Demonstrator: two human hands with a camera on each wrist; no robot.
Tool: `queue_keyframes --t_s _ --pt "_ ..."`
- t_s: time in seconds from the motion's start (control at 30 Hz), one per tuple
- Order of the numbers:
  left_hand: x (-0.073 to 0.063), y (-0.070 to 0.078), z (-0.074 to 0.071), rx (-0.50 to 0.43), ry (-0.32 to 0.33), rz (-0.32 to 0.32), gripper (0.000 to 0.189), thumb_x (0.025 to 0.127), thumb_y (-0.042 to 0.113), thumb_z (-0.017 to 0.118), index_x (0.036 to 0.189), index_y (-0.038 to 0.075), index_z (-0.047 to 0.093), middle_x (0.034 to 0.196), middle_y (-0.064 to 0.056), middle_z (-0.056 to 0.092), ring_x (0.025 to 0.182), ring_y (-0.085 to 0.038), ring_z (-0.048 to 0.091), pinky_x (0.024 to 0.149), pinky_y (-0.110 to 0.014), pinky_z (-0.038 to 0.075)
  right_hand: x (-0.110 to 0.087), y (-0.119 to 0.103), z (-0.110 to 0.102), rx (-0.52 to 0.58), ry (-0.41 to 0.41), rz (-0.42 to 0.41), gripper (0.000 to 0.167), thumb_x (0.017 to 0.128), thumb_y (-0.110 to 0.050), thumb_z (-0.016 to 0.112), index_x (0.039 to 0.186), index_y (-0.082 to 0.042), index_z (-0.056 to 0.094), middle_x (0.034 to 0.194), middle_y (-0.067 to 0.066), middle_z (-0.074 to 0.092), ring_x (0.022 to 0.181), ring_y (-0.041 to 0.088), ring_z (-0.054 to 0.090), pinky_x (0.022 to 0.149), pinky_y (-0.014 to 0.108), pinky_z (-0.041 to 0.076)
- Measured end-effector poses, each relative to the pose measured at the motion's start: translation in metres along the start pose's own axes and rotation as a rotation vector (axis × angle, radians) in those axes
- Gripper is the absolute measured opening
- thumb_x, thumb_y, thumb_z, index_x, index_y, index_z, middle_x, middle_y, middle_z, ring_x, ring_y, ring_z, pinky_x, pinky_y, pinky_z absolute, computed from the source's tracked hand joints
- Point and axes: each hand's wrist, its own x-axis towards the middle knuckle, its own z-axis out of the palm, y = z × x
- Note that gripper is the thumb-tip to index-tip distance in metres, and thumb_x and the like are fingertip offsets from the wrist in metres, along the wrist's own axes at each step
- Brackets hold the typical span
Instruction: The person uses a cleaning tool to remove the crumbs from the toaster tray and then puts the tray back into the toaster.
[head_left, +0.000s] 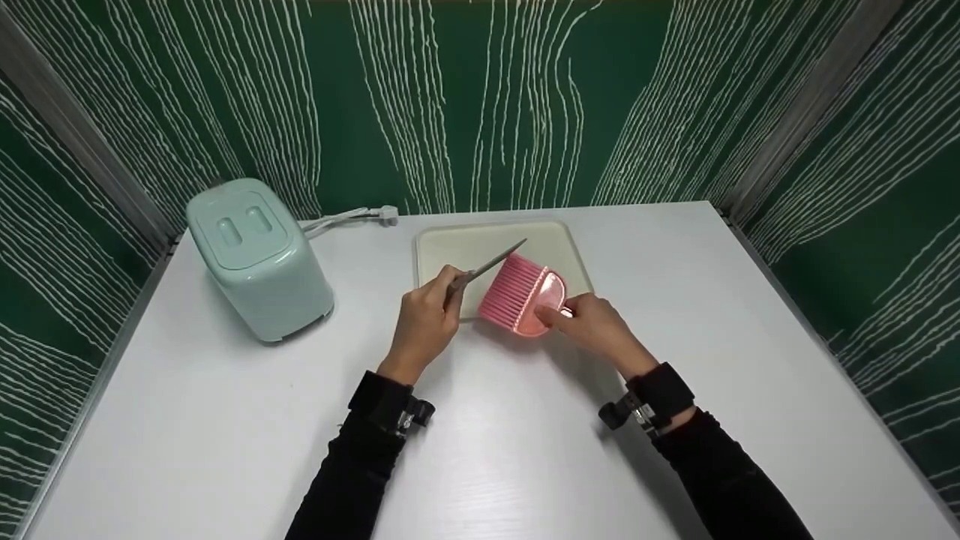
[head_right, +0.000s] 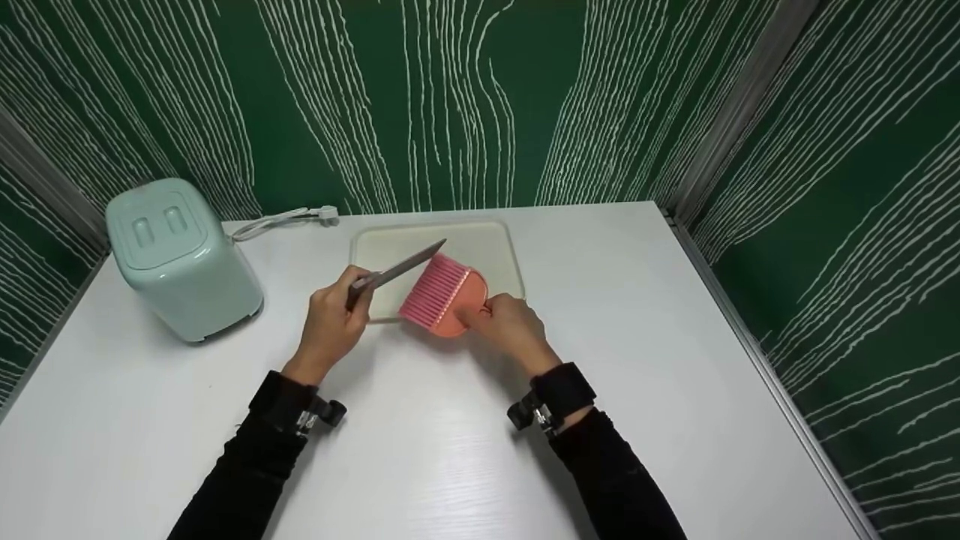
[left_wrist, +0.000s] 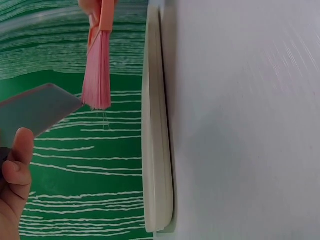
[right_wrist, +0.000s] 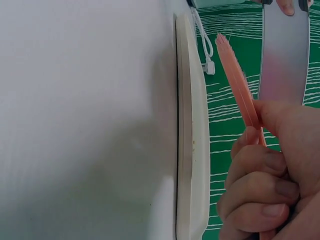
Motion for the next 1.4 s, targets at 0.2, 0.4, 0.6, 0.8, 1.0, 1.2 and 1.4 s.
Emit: queue_keyframes --t_s 0.2,0.4,0.6,0.8,1.0,1.2,1.4 --pt "0.000 -0.001 0.000 0.003 0.006 0.012 0.006 0.106 0.002 0.064 0.111 0.001 0.066 0.088 -0.015 0.077 0.069 -0.019 0.072 0.059 -0.036 0.060 -0.003 0.004 -0.004 -0.003 -0.010 0.009 0.056 0.100 -0.056 0.070 0.088 -0.001 0.075 0.064 -0.009 0.041 0.060 0.011 0.040 0.055 0.027 0.032" --pt "-0.001 -0.001 -0.001 -0.007 0.013 -0.003 0.007 0.106 0.004 0.064 0.112 0.001 0.066 0.081 -0.011 0.072 0.063 -0.015 0.061 0.056 -0.029 0.050 -0.004 0.010 -0.009 0.005 0.012 0.016 0.055 0.100 -0.057 0.069 0.077 -0.007 0.068 0.063 -0.009 0.042 0.060 0.012 0.041 0.056 0.028 0.033" --pt "-0.002 -0.003 -0.001 -0.042 0.026 -0.054 0.007 0.108 0.005 0.063 0.112 0.001 0.066 0.079 -0.010 0.068 0.062 -0.012 0.055 0.056 -0.025 0.044 -0.006 0.016 -0.017 0.015 0.032 0.027 0.056 0.101 -0.058 0.068 0.074 -0.009 0.064 0.064 -0.008 0.045 0.061 0.013 0.042 0.057 0.029 0.034" --pt "-0.002 -0.005 -0.002 -0.089 0.020 -0.108 0.008 0.108 0.005 0.061 0.113 0.000 0.064 0.082 -0.013 0.070 0.064 -0.013 0.056 0.058 -0.025 0.044 -0.005 0.023 -0.023 0.022 0.068 0.059 0.057 0.102 -0.056 0.067 0.094 -0.001 0.074 0.073 -0.003 0.059 0.067 0.015 0.050 0.062 0.029 0.040" --pt "-0.001 -0.005 -0.003 -0.123 0.015 -0.171 0.010 0.109 0.007 0.060 0.116 0.000 0.064 0.093 -0.019 0.076 0.068 -0.015 0.061 0.061 -0.026 0.047 -0.006 0.030 -0.031 0.002 0.093 0.094 0.058 0.101 -0.059 0.065 0.107 -0.002 0.072 0.080 0.001 0.058 0.075 0.020 0.054 0.065 0.031 0.043" --pt "-0.001 -0.007 -0.002 -0.136 0.027 -0.217 0.011 0.109 0.007 0.060 0.117 0.001 0.064 0.103 -0.020 0.078 0.078 -0.020 0.069 0.065 -0.032 0.055 -0.006 0.039 -0.040 -0.003 0.115 0.124 0.060 0.101 -0.062 0.063 0.103 -0.002 0.070 0.086 0.005 0.063 0.081 0.022 0.057 0.068 0.032 0.046" --pt "-0.001 -0.009 -0.002 -0.165 0.027 -0.241 0.013 0.110 0.008 0.059 0.118 0.000 0.064 0.104 -0.020 0.077 0.078 -0.020 0.072 0.066 -0.031 0.057 -0.006 0.051 -0.049 0.005 0.150 0.140 0.058 0.102 -0.059 0.063 0.103 -0.001 0.070 0.088 0.008 0.066 0.080 0.023 0.057 0.067 0.032 0.046"
